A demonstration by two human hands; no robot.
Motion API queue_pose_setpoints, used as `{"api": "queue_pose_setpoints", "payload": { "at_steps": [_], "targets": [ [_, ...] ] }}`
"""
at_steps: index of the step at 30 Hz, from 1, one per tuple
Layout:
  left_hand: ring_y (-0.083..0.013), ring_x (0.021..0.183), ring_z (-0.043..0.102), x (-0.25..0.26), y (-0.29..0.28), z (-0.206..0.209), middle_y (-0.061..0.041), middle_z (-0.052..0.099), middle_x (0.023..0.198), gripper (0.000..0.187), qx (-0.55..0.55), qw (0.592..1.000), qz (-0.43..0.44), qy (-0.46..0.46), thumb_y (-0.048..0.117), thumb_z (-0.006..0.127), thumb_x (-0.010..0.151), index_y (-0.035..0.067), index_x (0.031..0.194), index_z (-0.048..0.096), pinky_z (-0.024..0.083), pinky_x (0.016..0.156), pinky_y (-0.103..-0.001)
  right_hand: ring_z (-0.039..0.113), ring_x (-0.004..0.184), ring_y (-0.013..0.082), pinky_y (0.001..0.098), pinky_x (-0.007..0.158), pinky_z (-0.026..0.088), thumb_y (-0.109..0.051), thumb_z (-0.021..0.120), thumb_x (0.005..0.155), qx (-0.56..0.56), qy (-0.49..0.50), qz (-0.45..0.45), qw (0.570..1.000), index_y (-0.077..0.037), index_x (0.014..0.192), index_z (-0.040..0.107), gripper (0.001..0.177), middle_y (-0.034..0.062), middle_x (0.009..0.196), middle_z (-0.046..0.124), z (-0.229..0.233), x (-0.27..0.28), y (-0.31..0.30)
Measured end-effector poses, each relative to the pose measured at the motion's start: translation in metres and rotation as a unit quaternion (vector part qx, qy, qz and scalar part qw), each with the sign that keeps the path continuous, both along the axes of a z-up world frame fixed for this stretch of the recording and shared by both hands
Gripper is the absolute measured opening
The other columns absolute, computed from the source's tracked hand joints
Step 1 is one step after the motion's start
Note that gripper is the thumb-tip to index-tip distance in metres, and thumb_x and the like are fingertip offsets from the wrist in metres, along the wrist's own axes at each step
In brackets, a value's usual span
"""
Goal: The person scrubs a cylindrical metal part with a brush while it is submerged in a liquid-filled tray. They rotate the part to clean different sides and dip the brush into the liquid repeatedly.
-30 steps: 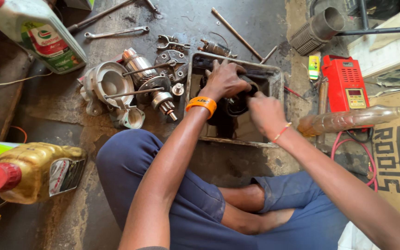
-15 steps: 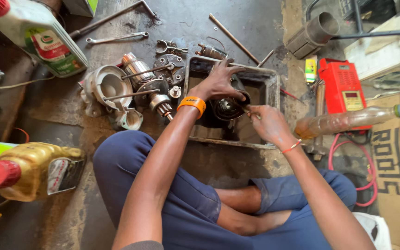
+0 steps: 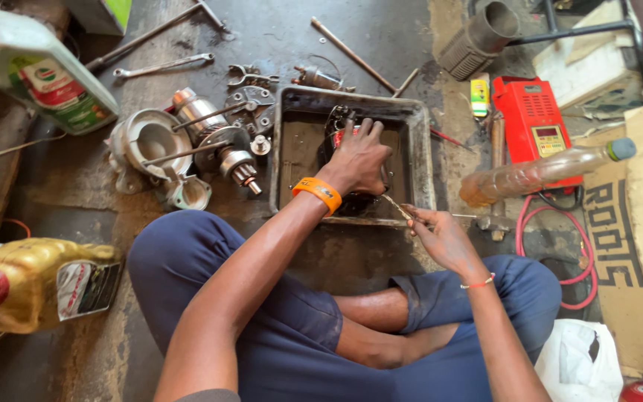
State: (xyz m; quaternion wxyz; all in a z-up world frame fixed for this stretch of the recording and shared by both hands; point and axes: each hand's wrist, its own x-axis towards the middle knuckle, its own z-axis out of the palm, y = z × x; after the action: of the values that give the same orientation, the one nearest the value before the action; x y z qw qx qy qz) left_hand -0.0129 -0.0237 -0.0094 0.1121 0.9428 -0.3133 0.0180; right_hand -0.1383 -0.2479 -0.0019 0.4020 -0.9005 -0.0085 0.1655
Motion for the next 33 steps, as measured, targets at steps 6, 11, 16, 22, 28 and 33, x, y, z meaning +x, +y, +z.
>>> {"api": "queue_pose_setpoints", "payload": {
  "at_steps": [6,11,16,22,28,33],
  "targets": [
    [-0.0529,0.146,0.028,-0.01,0.024,0.008,-0.03,0.03,0.156,0.121,-0.101,0.992,0.039,-0.07,0.068,0.093,0.049,0.015,0.145,0.04,0.025,0.113,-0.071,0.05,0.072,-0.0004,0.0182,0.061,0.042,-0.012,0.058,0.099,0.171,-0.013,-0.006,0.985,-0.004,0.139,0.065,0.042,-0.006,0.084,0.065,-0.031,-0.005,-0.016],
    [-0.0577,0.143,0.029,-0.044,0.054,0.012,-0.042,0.024,0.156,0.137,-0.056,0.978,0.115,0.167,0.04,0.095,0.064,0.015,0.168,0.01,0.035,0.115,-0.059,0.042,0.062,-0.0008,0.0189,0.052,0.035,-0.014,0.062,0.098,0.178,0.012,-0.051,0.983,-0.006,0.138,0.067,0.041,-0.0073,0.08,0.063,-0.043,-0.007,-0.023],
    [-0.0558,0.139,0.039,-0.042,0.046,0.012,-0.04,0.034,0.151,0.13,-0.06,0.982,0.091,0.155,0.03,0.093,0.068,0.019,0.167,0.009,0.041,0.115,-0.055,0.043,0.064,-0.0012,0.0186,0.054,0.036,-0.016,0.062,0.099,0.172,-0.003,-0.038,0.984,-0.005,0.137,0.067,0.04,-0.0077,0.079,0.063,-0.04,-0.005,-0.025],
    [-0.0623,0.14,0.024,-0.021,0.064,0.007,-0.049,0.021,0.147,0.143,-0.154,0.971,0.045,0.176,0.035,0.103,0.053,0.018,0.159,0.009,0.03,0.118,-0.055,0.044,0.063,-0.0007,0.0195,0.053,0.038,-0.017,0.062,0.099,0.187,0.015,-0.046,0.981,-0.004,0.136,0.067,0.04,-0.0074,0.078,0.063,-0.036,-0.005,-0.027],
    [-0.0633,0.144,0.024,-0.023,0.07,-0.012,-0.047,0.023,0.151,0.143,-0.216,0.966,0.031,0.141,0.036,0.103,0.054,0.02,0.164,0.012,0.029,0.122,-0.057,0.044,0.061,0.0003,0.0202,0.052,0.038,-0.018,0.061,0.099,0.185,0.028,-0.056,0.981,-0.004,0.135,0.068,0.039,-0.0069,0.077,0.062,-0.038,-0.005,-0.023],
    [-0.0609,0.144,0.016,-0.018,0.063,0.001,-0.036,0.016,0.157,0.148,-0.105,0.984,0.074,0.125,0.055,0.102,0.045,0.02,0.157,0.012,0.018,0.114,-0.064,0.043,0.06,0.0014,0.0213,0.051,0.036,-0.02,0.061,0.099,0.195,0.048,-0.069,0.977,-0.006,0.136,0.067,0.04,-0.0072,0.077,0.062,-0.036,-0.002,-0.023]
  ]
}}
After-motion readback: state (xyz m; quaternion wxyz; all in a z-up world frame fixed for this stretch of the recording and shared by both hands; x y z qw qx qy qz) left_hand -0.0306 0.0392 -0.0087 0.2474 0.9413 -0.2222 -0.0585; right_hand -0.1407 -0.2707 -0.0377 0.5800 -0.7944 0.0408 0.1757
